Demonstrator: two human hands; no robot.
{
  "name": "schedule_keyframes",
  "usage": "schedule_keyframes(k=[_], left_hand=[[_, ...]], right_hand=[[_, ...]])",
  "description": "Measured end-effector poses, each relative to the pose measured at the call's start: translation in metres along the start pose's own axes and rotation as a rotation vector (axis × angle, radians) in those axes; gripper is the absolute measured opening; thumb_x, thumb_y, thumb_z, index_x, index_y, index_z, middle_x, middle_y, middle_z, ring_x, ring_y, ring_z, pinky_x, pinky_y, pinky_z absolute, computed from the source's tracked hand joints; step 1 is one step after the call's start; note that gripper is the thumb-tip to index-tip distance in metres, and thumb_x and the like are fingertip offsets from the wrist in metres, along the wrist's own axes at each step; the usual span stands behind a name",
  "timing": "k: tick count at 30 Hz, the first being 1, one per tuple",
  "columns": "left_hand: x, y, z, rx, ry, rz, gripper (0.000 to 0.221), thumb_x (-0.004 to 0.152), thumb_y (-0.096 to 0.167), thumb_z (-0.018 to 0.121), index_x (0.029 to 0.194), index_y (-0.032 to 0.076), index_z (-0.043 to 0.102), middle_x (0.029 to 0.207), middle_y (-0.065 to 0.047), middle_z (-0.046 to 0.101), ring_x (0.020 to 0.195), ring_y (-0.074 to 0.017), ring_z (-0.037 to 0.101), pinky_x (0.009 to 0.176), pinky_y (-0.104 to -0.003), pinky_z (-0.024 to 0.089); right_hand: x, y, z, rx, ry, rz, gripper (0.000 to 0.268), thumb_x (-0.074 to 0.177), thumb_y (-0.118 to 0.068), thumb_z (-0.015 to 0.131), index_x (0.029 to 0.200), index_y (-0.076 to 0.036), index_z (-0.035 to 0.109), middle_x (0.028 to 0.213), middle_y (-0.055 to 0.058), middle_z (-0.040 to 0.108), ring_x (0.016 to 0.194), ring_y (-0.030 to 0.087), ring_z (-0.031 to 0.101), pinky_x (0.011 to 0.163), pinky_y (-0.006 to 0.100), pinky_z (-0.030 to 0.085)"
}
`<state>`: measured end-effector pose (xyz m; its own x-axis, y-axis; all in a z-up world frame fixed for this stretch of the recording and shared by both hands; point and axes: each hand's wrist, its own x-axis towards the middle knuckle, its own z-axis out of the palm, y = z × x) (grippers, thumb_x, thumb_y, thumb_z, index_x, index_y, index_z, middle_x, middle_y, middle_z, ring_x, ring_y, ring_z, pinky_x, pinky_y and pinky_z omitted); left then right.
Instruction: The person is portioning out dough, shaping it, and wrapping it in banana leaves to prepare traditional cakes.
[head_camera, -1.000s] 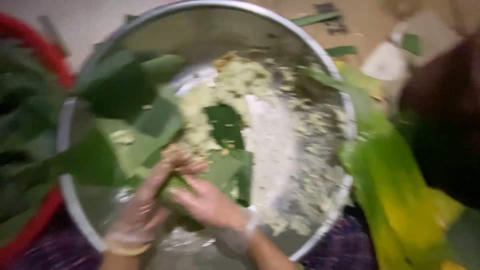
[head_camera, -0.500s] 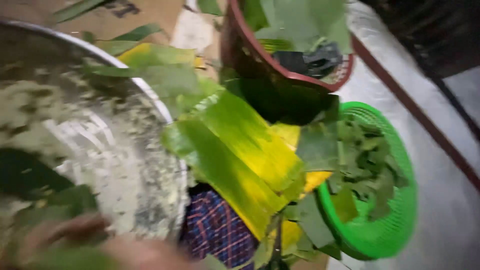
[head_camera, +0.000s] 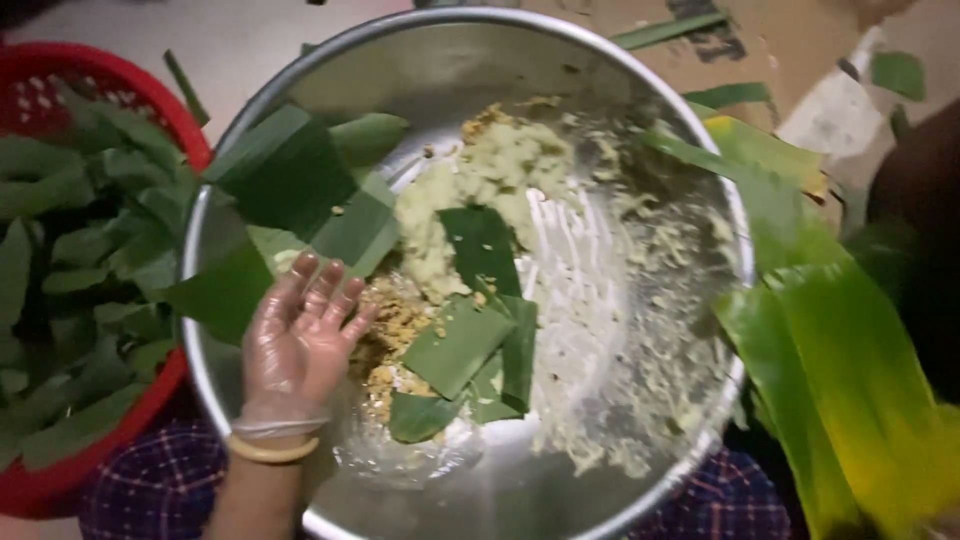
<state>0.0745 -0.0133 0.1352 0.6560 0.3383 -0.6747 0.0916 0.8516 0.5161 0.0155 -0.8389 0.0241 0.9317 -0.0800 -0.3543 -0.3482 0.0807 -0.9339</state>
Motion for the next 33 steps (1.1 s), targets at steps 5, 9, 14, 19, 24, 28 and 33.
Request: schedule_keyframes(k=[5,9,14,19,24,28,33], left_hand=[[-0.013,0.009,0.013,-0.069,0.01,0.022,0.027,0.09,0.02,0.06,0.116,0.014,0.059,0.117,-0.007,0.058,0.109,-0.0257,0.057,0.099,-0.045,0.047],[-0.004,0.024,0.006,-0.128,-0.051,0.074,0.022,0.09,0.018,0.063,0.111,0.011,0.063,0.106,-0.008,0.063,0.098,-0.0242,0.062,0.089,-0.042,0.05],[-0.012,0.035,0.011,-0.114,-0.103,0.038,0.031,0.088,0.018,0.06,0.117,0.007,0.059,0.11,-0.011,0.059,0.104,-0.0272,0.058,0.094,-0.044,0.049],[-0.003,0.029,0.004,-0.197,-0.175,0.054,0.031,0.09,0.012,0.056,0.121,0.005,0.056,0.111,-0.014,0.058,0.103,-0.0287,0.058,0.092,-0.045,0.049],[-0.001,0.022,0.002,-0.178,-0.179,0.056,0.033,0.092,0.01,0.053,0.124,0.004,0.054,0.112,-0.015,0.058,0.103,-0.0289,0.058,0.091,-0.045,0.049],[-0.006,0.015,-0.007,-0.183,-0.231,0.082,0.031,0.094,0.012,0.053,0.124,0.004,0.054,0.112,-0.015,0.059,0.102,-0.0277,0.059,0.091,-0.045,0.049],[-0.014,0.014,0.03,0.047,-0.032,-0.073,0.031,0.098,0.016,0.048,0.127,0.009,0.056,0.117,-0.013,0.062,0.109,-0.032,0.061,0.102,-0.049,0.047]], right_hand=[[0.01,-0.122,0.449,-0.382,-0.215,0.135,0.058,0.089,-0.004,0.053,0.147,-0.01,0.053,0.122,0.01,0.072,0.101,0.022,0.071,0.088,0.036,0.059],[0.006,-0.056,0.604,-1.836,-0.838,-0.541,0.076,0.073,-0.023,0.079,0.141,-0.031,0.046,0.156,0.01,0.037,0.139,0.042,0.037,0.101,0.063,0.045],[0.042,-0.08,0.602,-1.648,-0.739,-0.63,0.028,0.077,-0.004,0.072,0.102,-0.016,0.072,0.11,0.004,0.069,0.103,0.027,0.059,0.093,0.049,0.046],[0.054,-0.142,0.613,-1.609,-0.16,-0.947,0.054,0.076,-0.008,0.08,0.128,-0.001,0.067,0.132,0.022,0.069,0.116,0.037,0.065,0.1,0.048,0.053],[0.045,-0.106,0.692,-1.192,-0.533,-0.586,0.026,0.095,-0.017,0.063,0.118,-0.008,0.071,0.119,0.013,0.073,0.083,0.022,0.074,0.074,0.03,0.064],[0.052,-0.058,0.706,-1.333,-0.483,-0.62,0.015,0.093,-0.013,0.062,0.104,-0.004,0.069,0.092,0.011,0.071,0.068,0.025,0.066,0.061,0.038,0.059],[0.042,-0.033,0.688,-1.575,-0.355,-0.814,0.008,0.086,-0.021,0.067,0.092,-0.019,0.072,0.081,0.011,0.066,0.064,0.031,0.068,0.046,0.043,0.059]])
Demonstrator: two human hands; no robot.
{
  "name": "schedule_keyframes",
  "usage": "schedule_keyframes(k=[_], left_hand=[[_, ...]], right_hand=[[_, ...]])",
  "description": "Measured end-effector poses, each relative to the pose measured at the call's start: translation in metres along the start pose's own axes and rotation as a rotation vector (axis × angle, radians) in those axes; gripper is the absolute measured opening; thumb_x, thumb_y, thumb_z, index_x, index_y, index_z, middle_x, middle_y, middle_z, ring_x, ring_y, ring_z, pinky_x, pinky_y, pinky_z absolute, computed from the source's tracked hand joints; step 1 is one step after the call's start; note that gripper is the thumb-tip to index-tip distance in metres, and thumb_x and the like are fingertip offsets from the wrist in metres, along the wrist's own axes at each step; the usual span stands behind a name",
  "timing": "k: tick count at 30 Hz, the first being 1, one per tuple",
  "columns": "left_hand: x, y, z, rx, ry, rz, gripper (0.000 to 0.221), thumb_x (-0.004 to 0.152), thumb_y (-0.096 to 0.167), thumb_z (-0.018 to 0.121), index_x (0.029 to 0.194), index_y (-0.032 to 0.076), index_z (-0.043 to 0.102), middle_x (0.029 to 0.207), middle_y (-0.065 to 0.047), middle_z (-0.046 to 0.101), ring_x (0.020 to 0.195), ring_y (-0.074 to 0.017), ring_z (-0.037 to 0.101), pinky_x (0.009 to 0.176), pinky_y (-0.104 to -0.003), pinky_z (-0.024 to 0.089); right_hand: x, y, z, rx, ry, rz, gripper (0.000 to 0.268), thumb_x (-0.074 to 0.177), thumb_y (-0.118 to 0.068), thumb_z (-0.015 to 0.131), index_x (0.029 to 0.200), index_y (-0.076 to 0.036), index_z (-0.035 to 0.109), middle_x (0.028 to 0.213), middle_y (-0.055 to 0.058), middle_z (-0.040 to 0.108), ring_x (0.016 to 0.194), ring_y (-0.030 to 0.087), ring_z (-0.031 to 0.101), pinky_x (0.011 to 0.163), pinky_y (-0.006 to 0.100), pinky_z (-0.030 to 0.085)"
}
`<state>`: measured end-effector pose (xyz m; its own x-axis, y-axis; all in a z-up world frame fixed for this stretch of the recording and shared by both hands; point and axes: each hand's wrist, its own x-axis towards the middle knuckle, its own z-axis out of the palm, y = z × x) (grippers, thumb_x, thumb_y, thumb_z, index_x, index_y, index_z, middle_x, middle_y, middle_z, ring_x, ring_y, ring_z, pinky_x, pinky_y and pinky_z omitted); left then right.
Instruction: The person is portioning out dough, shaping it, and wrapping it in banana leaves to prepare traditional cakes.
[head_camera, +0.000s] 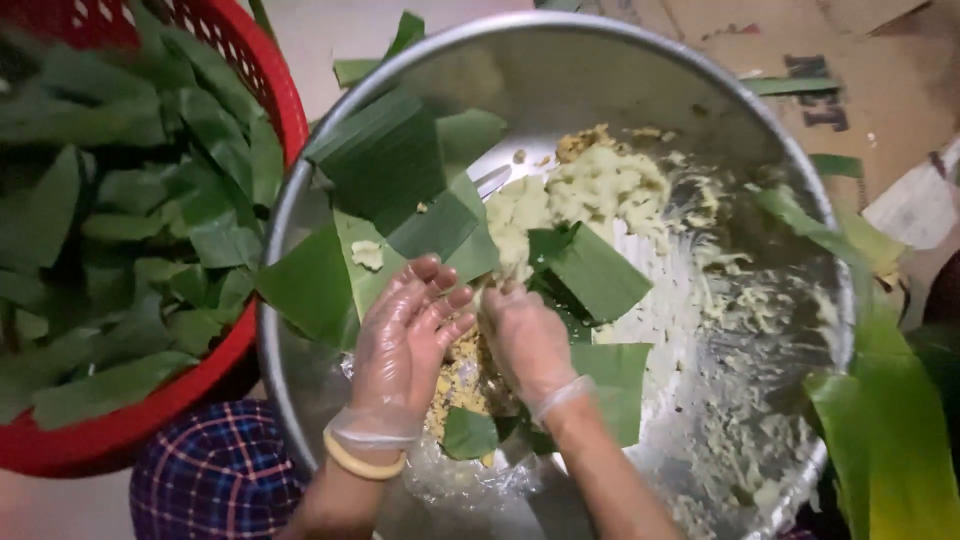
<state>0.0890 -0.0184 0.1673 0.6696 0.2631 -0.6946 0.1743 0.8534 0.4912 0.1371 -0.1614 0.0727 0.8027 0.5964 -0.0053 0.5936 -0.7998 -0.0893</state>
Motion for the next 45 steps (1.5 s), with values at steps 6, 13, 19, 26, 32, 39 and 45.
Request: schedule_keyframes(k=[6,13,19,26,32,39,45], left_hand=[[-0.008,0.004,-0.008,0.039,0.006,0.013,0.031,0.099,0.017,0.048,0.129,0.012,0.055,0.118,-0.01,0.06,0.11,-0.0287,0.06,0.104,-0.048,0.044],[-0.012,-0.007,-0.024,-0.101,-0.125,0.149,0.027,0.09,0.01,0.059,0.117,0.007,0.061,0.109,-0.013,0.063,0.102,-0.0292,0.061,0.094,-0.047,0.053],[-0.024,-0.027,0.001,0.254,-0.475,0.01,0.057,0.084,0.047,0.059,0.127,0.009,0.06,0.123,-0.013,0.062,0.116,-0.0295,0.059,0.096,-0.05,0.051],[-0.003,-0.043,-0.024,-0.011,-0.244,0.093,0.023,0.085,0.0,0.049,0.103,-0.002,0.063,0.104,-0.017,0.065,0.1,-0.0284,0.062,0.097,-0.043,0.052],[-0.006,-0.038,-0.018,-0.007,-0.3,0.155,0.024,0.083,-0.006,0.045,0.099,-0.005,0.064,0.098,-0.019,0.066,0.092,-0.0268,0.063,0.088,-0.036,0.053],[-0.035,-0.024,0.004,0.354,-0.452,-0.016,0.055,0.083,0.005,0.064,0.137,0.008,0.055,0.134,-0.014,0.065,0.124,-0.0264,0.064,0.108,-0.036,0.052],[-0.001,-0.018,-0.027,0.156,-0.195,0.164,0.028,0.1,0.007,0.048,0.127,0.005,0.056,0.082,-0.007,0.065,0.061,-0.0114,0.062,0.049,-0.021,0.055]], right_hand=[[-0.029,0.01,0.032,0.119,-0.511,0.122,0.021,0.089,-0.035,0.058,0.098,-0.022,0.071,0.083,0.01,0.07,0.076,0.034,0.073,0.065,0.045,0.06],[-0.069,0.029,-0.108,0.896,-0.767,0.743,0.059,0.092,-0.019,0.045,0.151,-0.017,0.045,0.129,0.007,0.07,0.064,0.013,0.055,0.057,0.027,0.048],[-0.06,0.023,-0.084,1.632,-0.155,0.225,0.023,0.101,-0.012,0.048,0.116,-0.003,0.062,0.09,0.01,0.066,0.066,0.015,0.062,0.052,0.027,0.057],[-0.05,-0.05,-0.049,0.963,-0.026,0.129,0.029,0.084,-0.008,0.065,0.112,-0.008,0.059,0.094,0.014,0.072,0.07,0.03,0.069,0.061,0.039,0.054],[-0.043,-0.029,-0.069,1.162,-0.076,0.152,0.016,0.092,-0.014,0.06,0.107,-0.009,0.061,0.082,0.005,0.067,0.062,0.015,0.059,0.056,0.028,0.049],[-0.052,0.011,-0.068,1.63,-0.052,0.396,0.036,0.088,-0.002,0.068,0.124,-0.001,0.063,0.092,0.008,0.07,0.08,0.014,0.066,0.068,0.025,0.058],[-0.036,0.016,-0.099,0.835,-0.206,0.609,0.045,0.088,-0.007,0.072,0.132,-0.013,0.068,0.123,0.012,0.07,0.107,0.03,0.072,0.094,0.042,0.058]])
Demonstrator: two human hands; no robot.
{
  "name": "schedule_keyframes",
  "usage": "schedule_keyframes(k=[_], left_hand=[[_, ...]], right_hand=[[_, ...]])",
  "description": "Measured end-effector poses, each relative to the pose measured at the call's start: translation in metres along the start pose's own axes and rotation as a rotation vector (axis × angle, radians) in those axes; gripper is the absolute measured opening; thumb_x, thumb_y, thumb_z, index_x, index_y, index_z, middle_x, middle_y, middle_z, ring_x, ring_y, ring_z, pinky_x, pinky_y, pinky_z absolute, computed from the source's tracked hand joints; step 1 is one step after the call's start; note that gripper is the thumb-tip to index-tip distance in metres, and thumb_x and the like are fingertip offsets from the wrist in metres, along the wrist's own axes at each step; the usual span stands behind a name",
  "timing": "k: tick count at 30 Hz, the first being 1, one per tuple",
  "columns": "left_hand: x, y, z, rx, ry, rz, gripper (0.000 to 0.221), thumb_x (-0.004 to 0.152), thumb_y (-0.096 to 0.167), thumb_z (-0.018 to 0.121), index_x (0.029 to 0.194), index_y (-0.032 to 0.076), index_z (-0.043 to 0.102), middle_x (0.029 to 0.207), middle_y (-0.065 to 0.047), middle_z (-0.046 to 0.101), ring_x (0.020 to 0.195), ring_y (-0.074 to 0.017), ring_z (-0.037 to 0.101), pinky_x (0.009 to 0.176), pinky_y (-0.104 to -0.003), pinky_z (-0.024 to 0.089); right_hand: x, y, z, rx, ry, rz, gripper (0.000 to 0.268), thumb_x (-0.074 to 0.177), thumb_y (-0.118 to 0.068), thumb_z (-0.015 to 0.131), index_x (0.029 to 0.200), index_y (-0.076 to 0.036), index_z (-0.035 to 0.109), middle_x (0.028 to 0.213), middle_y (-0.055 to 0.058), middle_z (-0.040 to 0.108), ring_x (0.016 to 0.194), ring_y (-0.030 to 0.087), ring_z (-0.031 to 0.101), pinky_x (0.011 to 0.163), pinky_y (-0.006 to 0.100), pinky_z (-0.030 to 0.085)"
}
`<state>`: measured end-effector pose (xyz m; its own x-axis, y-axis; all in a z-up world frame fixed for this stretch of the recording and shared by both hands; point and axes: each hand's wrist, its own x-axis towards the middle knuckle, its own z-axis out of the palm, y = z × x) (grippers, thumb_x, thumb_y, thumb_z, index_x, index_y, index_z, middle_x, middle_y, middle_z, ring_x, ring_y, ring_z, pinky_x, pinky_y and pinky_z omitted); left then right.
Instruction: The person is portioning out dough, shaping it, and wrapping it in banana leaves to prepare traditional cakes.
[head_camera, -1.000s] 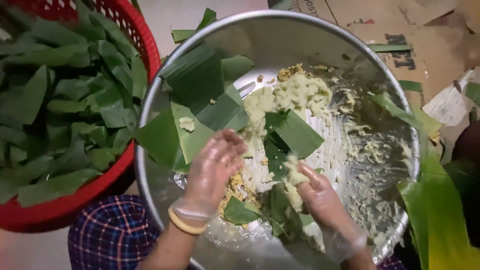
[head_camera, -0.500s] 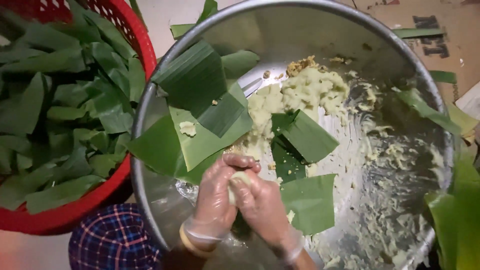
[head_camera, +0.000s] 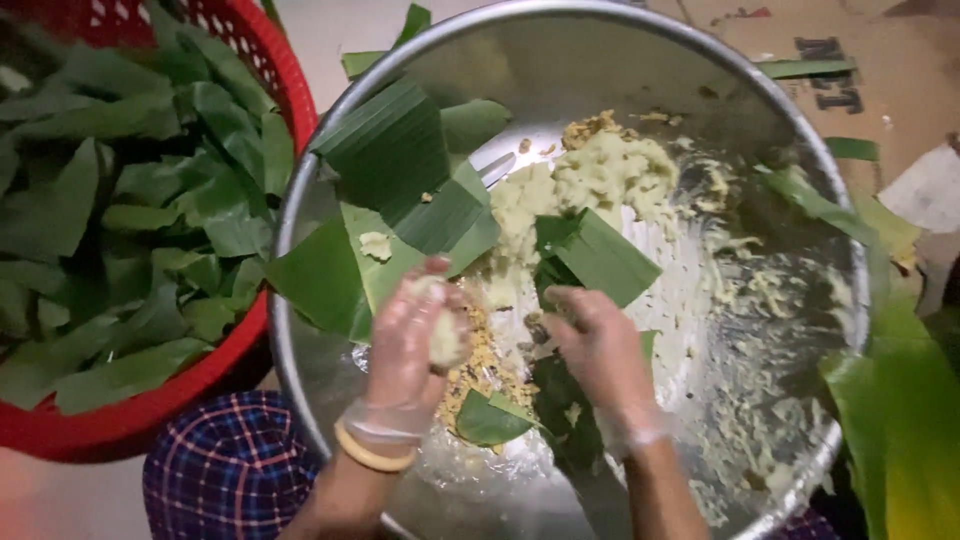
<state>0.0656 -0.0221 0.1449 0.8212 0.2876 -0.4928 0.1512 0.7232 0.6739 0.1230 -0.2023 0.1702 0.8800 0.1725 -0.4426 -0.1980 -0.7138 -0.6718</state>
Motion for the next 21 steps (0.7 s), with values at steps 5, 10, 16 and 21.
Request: schedule_keyframes(k=[5,10,16,21], left_hand=[[-0.008,0.003,0.006,-0.07,0.022,-0.045,0.025,0.106,0.02,0.046,0.127,0.011,0.056,0.068,0.002,0.058,0.05,-0.0074,0.055,0.04,-0.02,0.045],[-0.007,0.004,0.006,-0.163,-0.037,-0.108,0.027,0.105,0.027,0.052,0.127,0.013,0.056,0.074,0.001,0.061,0.056,-0.0087,0.057,0.046,-0.02,0.046],[-0.013,0.02,0.022,-0.092,-0.008,-0.153,0.07,0.081,-0.009,0.058,0.145,0.011,0.04,0.113,-0.009,0.054,0.091,-0.0188,0.058,0.084,-0.032,0.054],[-0.01,0.016,0.025,-0.066,0.043,-0.152,0.058,0.083,-0.013,0.048,0.138,0.006,0.05,0.112,-0.015,0.059,0.101,-0.0295,0.063,0.089,-0.039,0.055]], right_hand=[[0.033,0.075,0.049,-0.616,-0.156,-0.173,0.048,0.085,-0.01,0.074,0.131,-0.016,0.062,0.128,0.019,0.057,0.094,0.043,0.072,0.078,0.054,0.062],[0.043,0.099,0.06,-0.756,-0.09,-0.292,0.012,0.087,-0.019,0.073,0.098,-0.016,0.071,0.089,0.008,0.069,0.08,0.033,0.075,0.068,0.043,0.062],[0.026,0.043,0.044,-0.343,0.112,-0.347,0.019,0.085,-0.01,0.071,0.104,-0.012,0.074,0.101,0.013,0.074,0.1,0.035,0.071,0.089,0.044,0.058],[0.033,0.022,0.074,-0.526,-0.01,-0.444,0.026,0.088,-0.011,0.072,0.115,-0.01,0.071,0.106,0.016,0.07,0.1,0.037,0.07,0.079,0.047,0.064]])
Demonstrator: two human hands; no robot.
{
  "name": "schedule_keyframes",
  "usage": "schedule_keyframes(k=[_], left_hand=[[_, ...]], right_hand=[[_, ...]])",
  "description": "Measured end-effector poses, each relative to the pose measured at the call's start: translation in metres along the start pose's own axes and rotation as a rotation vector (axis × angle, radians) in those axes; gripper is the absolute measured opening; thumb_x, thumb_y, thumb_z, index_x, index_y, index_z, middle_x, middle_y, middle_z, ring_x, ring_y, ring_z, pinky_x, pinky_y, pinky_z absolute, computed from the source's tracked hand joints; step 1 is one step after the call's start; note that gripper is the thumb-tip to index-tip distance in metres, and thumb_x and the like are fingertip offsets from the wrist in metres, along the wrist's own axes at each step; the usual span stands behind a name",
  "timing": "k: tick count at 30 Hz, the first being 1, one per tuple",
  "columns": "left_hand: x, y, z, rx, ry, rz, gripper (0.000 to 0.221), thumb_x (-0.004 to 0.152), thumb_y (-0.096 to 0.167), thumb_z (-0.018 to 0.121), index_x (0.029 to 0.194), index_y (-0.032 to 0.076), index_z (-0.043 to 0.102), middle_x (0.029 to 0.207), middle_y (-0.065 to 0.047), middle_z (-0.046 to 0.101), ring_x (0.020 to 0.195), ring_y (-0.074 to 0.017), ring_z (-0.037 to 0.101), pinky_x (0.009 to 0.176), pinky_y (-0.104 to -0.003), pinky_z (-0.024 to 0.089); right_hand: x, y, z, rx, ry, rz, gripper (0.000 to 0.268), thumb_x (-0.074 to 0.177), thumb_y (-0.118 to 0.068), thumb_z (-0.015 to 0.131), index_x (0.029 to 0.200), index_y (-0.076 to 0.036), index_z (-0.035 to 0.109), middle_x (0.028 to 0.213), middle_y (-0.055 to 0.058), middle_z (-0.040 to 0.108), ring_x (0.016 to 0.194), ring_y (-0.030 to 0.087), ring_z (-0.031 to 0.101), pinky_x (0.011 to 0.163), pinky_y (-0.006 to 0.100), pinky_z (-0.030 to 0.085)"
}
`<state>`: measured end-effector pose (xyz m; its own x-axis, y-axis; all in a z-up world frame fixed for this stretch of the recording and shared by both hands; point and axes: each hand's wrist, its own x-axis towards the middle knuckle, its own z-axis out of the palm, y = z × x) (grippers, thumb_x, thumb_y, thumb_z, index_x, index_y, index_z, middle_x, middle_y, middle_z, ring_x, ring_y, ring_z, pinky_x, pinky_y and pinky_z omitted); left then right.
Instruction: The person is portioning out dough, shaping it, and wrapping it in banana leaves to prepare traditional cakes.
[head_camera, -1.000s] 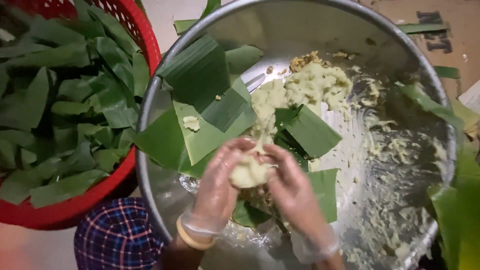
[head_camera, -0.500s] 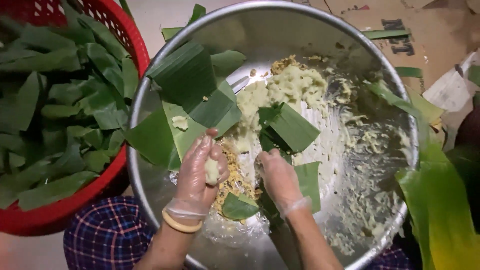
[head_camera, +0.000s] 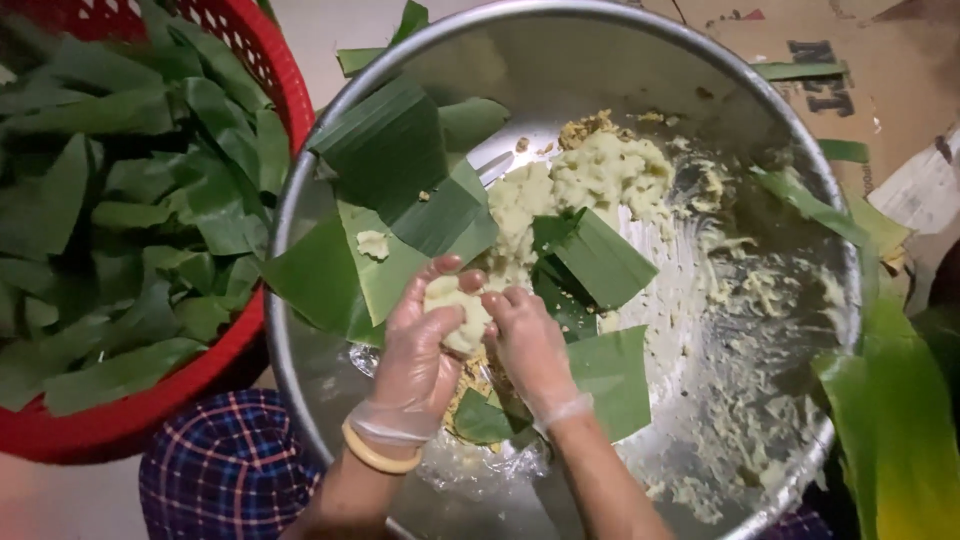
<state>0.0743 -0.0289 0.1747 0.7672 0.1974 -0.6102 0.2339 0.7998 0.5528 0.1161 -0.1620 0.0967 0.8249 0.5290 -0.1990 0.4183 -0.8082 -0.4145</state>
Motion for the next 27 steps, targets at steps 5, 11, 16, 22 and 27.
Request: schedule_keyframes(k=[5,11,16,22,27], left_hand=[[0.0,-0.001,-0.005,-0.035,0.067,0.008,0.046,0.091,-0.009,0.048,0.134,0.007,0.052,0.108,-0.017,0.062,0.095,-0.0297,0.064,0.082,-0.038,0.056],[-0.004,0.009,0.006,-0.097,0.12,-0.079,0.043,0.094,-0.002,0.049,0.135,0.01,0.053,0.111,-0.016,0.065,0.105,-0.0324,0.065,0.093,-0.048,0.054],[0.003,-0.022,-0.006,-0.131,-0.067,-0.061,0.046,0.088,0.008,0.056,0.133,0.012,0.056,0.114,-0.012,0.068,0.099,-0.0239,0.061,0.077,-0.035,0.052],[0.003,-0.032,-0.008,-0.154,-0.234,0.123,0.043,0.097,0.027,0.052,0.134,0.005,0.055,0.129,-0.015,0.059,0.117,-0.0241,0.058,0.107,-0.039,0.047],[0.001,-0.033,-0.011,-0.162,-0.114,0.122,0.017,0.081,-0.007,0.049,0.093,-0.003,0.061,0.094,-0.02,0.067,0.096,-0.0286,0.066,0.092,-0.038,0.053]], right_hand=[[-0.008,0.033,0.033,0.059,-0.076,0.124,0.017,0.09,-0.022,0.07,0.105,-0.016,0.076,0.094,0.01,0.075,0.089,0.028,0.074,0.077,0.04,0.063],[-0.031,0.027,-0.059,0.626,0.118,0.364,0.021,0.088,-0.02,0.074,0.098,-0.002,0.078,0.088,0.018,0.074,0.084,0.034,0.068,0.075,0.045,0.056],[-0.035,-0.009,-0.058,1.015,0.146,0.183,0.019,0.093,-0.023,0.066,0.089,-0.006,0.074,0.07,0.006,0.071,0.056,0.013,0.059,0.046,0.024,0.049],[-0.037,-0.056,-0.031,0.664,0.279,-0.206,0.055,0.089,-0.005,0.054,0.143,-0.006,0.043,0.132,0.017,0.055,0.112,0.031,0.061,0.093,0.041,0.053],[-0.042,-0.045,-0.025,0.715,0.189,-0.003,0.03,0.099,-0.031,0.052,0.086,-0.007,0.064,0.071,0.004,0.064,0.057,0.016,0.056,0.055,0.03,0.049]])
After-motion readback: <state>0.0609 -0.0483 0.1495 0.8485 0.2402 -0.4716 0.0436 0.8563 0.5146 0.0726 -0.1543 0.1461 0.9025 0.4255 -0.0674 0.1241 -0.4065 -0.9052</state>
